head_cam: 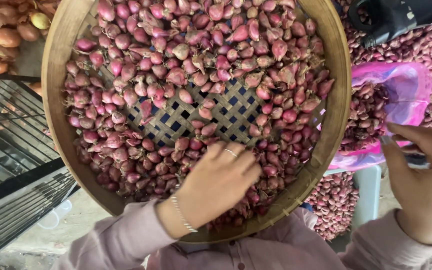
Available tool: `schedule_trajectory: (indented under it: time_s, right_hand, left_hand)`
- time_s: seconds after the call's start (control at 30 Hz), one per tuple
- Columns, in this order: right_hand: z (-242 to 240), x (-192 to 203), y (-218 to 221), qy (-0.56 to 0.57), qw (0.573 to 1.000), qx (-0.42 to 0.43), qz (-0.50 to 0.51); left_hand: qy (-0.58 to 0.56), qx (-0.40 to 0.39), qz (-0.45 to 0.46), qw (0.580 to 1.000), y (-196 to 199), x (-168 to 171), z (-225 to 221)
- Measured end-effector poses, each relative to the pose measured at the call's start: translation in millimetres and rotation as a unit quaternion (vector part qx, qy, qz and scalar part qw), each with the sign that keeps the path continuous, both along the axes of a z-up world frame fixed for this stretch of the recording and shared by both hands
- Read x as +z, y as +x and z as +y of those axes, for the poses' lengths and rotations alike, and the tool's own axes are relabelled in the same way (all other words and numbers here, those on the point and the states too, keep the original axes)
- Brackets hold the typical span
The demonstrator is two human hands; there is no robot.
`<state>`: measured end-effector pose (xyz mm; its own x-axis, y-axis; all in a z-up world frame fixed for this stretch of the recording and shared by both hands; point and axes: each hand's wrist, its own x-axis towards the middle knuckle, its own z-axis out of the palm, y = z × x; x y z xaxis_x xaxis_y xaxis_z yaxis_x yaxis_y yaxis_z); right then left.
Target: The person sorts through small onions in a large woven tray, picking up individual onions and moving them to different parts of the tray or a separate container.
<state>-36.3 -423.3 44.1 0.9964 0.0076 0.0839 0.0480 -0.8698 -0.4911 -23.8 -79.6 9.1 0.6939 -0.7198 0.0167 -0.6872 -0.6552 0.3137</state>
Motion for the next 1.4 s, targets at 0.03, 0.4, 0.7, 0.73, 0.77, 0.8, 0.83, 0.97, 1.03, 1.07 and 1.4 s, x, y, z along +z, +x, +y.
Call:
schedule_trajectory:
  time_s: [0.03,0.4,0.7,0.73,0.77,0.8,0.83,0.97,1.03,1.07,1.4]
  right_hand:
    - [8.5,0.5,3.5,0.006,0.999,0.011,-0.029]
    - [49.6,-41.1,9.9,0.189,0.973,0.088,-0.096]
    - [84.3,-12.8,48.2,0.169,0.978,0.12,-0.033]
    - [90.3,-12.0,61.7,0.138,0.975,0.166,-0.061]
    - [97.1,-11.2,74.7,0.106,0.968,0.211,-0.089]
    - [106.0,-15.7,95.1,0.107,0.966,0.216,-0.089]
    - [115.3,-19.9,115.5,0.054,0.962,0.248,-0.096]
    - [157.8,-37.7,185.5,-0.075,0.942,0.312,-0.095]
    - [178.4,-40.1,191.5,-0.099,0.927,0.343,-0.117]
    - [191.4,-41.9,192.4,-0.126,0.911,0.371,-0.128]
    - [214.8,-29.0,183.8,-0.207,0.877,0.421,-0.106]
  left_hand:
    - [0.01,-0.033,0.003,0.999,-7.0,-7.9,-8.4]
    - [-0.024,-0.034,-0.036,0.998,-15.4,-30.2,-12.7]
    - [-0.087,0.034,-0.012,0.996,21.1,19.9,37.8]
    - [-0.107,0.081,-0.031,0.99,24.7,27.9,50.0]
    - [-0.128,0.128,-0.051,0.982,27.9,35.9,62.8]
    - [-0.127,0.133,-0.052,0.982,24.3,42.9,79.7]
    - [-0.082,0.208,-0.073,0.972,20.5,50.2,96.4]
    - [-0.054,0.397,-0.109,0.91,-15.3,41.0,158.8]
    - [-0.077,0.434,-0.118,0.89,-39.1,19.5,173.7]
    - [-0.101,0.469,-0.116,0.87,-52.8,7.1,183.6]
    - [-0.272,0.588,-0.074,0.758,-74.9,-48.7,182.0]
